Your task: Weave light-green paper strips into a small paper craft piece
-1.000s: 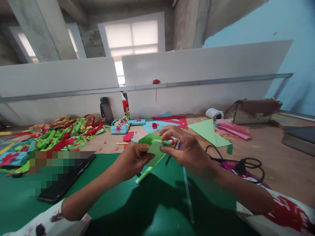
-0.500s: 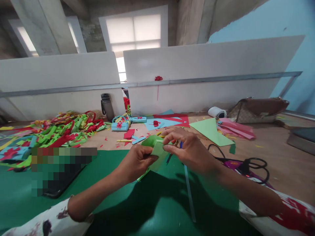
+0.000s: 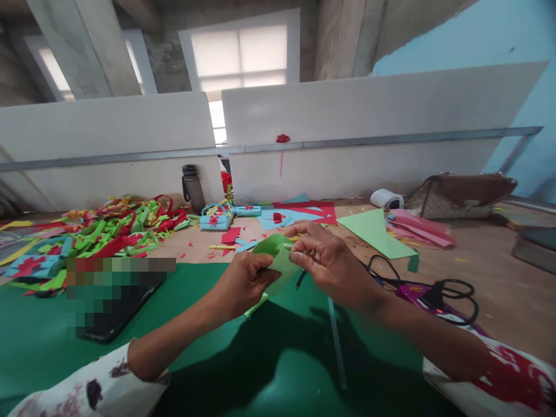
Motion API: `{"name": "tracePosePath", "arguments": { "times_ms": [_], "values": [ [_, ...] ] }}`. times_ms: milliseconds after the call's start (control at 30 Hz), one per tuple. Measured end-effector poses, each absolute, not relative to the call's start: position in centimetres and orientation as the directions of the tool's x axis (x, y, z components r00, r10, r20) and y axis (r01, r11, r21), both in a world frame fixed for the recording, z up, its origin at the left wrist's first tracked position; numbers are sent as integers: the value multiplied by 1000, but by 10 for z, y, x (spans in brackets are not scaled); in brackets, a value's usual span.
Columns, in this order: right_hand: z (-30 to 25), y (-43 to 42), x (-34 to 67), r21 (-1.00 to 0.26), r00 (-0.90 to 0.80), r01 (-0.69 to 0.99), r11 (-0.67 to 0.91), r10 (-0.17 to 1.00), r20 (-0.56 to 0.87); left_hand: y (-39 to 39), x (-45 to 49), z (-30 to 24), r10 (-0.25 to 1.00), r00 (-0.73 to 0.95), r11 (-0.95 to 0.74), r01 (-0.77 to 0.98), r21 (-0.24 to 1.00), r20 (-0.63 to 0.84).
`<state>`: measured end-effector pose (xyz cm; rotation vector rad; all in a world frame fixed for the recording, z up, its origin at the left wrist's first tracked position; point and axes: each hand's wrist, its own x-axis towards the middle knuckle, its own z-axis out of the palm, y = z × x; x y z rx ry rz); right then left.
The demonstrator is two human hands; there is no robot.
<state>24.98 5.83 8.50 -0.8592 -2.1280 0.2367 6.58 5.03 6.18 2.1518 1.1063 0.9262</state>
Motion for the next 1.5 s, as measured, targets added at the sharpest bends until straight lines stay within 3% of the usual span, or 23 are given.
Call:
{"name": "tracePosePath", "arguments": {
  "times_ms": [300, 633, 800, 1000, 1300, 1500],
  "values": [
    [85, 60, 250, -458, -317, 519, 722, 660, 681, 55, 61, 64, 864, 359, -497, 506, 705, 353],
    [87, 72, 254, -690, -68, 344, 637, 749, 659, 54, 55, 66, 769, 86, -571, 538, 620, 633],
    [89, 75, 256, -772, -41, 293, 564, 814, 579, 54, 56, 66, 903, 91, -417, 428, 802, 421],
    [85, 79, 257, -832, -58, 214, 511, 857, 512, 53, 59, 67, 957, 64, -289, 221, 932, 282],
    [85, 78, 255, -905, -69, 100, 413, 910, 408, 63, 52, 71, 966, 229, -160, 182, 970, 116],
    [85, 78, 253, -927, -69, 51, 371, 927, 368, 66, 47, 71, 966, 250, -114, 197, 974, 63]
  ]
}}
